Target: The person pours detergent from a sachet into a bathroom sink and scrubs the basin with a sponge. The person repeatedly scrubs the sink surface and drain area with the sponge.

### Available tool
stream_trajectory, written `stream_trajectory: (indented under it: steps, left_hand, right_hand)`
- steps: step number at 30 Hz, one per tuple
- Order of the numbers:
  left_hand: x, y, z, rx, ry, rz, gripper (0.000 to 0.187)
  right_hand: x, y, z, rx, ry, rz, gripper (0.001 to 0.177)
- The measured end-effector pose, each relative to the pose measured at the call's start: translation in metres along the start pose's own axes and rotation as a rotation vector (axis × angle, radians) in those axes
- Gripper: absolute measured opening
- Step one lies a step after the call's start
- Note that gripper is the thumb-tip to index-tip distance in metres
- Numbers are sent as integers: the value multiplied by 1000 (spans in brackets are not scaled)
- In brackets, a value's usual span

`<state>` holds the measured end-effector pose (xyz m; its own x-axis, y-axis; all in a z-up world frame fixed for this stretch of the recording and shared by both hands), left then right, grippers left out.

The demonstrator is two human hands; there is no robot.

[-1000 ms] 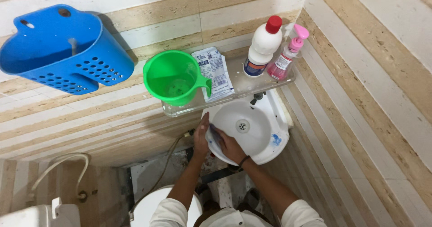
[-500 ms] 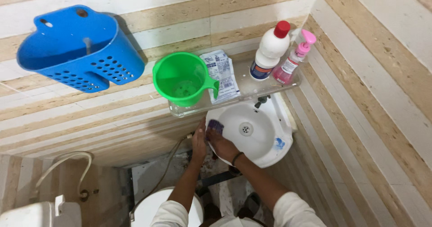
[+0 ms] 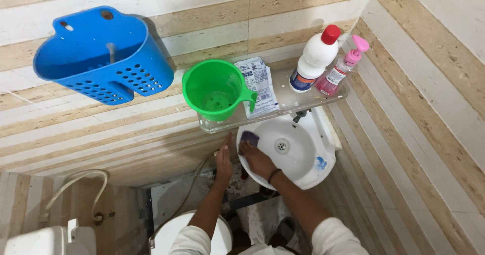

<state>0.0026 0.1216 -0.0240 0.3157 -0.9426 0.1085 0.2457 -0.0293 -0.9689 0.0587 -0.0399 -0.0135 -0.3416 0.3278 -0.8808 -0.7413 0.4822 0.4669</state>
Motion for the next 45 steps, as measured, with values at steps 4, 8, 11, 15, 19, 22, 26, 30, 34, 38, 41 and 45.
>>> stream_trajectory:
  steps: [4, 8, 11, 15, 19, 22, 26, 30, 34, 38, 41, 45]
  left_hand:
    - [-3, 3, 6, -25, -2, 25, 63]
    - [1, 5, 11, -29, 35, 24, 62]
    - [3, 9, 16, -22, 61, -3, 62]
    - [0, 21, 21, -50, 42, -67, 61]
    - [-5, 30, 20, -46, 39, -32, 58]
    - [-6, 32, 23, -50, 21, -39, 56]
    - [-8, 36, 27, -67, -1, -50, 56]
    - [-8, 51, 29, -81, -12, -91, 57]
    - [-7, 54, 26, -59, -21, -120, 58]
    - [-2, 37, 22, -48, 16, -116, 60]
    - [0, 18, 20, -101, 20, -34, 61]
    - [1, 8, 18, -72, 22, -47, 63]
  right_hand:
    - [6, 22, -26, 39, -25, 71, 48]
    - [6, 18, -25, -44, -101, -18, 49]
    - [3, 6, -3, 18, -84, -21, 53]
    - [-13, -10, 36, 55, -145, -123, 50]
    - [-30, -29, 49, 114, -198, -191, 40]
    - [-23, -41, 52, 92, -245, -183, 38]
    - [-11, -38, 50, 12, -308, -73, 49]
    - [-3, -17, 30, 34, -159, 74, 45]
    - [5, 8, -7, 105, -91, 157, 43]
    - [-9, 24, -25, 84, -70, 250, 42]
    - [-23, 28, -26, 230, -54, 330, 68]
    - [-19, 20, -14, 268, -178, 311, 52]
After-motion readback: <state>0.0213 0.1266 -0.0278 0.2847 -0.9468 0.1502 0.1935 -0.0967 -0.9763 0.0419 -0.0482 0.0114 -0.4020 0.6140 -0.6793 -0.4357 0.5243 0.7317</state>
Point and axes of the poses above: each hand's wrist, its own z-axis towards the middle knuckle, its own x-axis out of the palm, y = z × x, the point moved 1 cm from there along z, towards the middle knuckle, and after that the axes turned 1 degree about y, right-handed, at the moved point
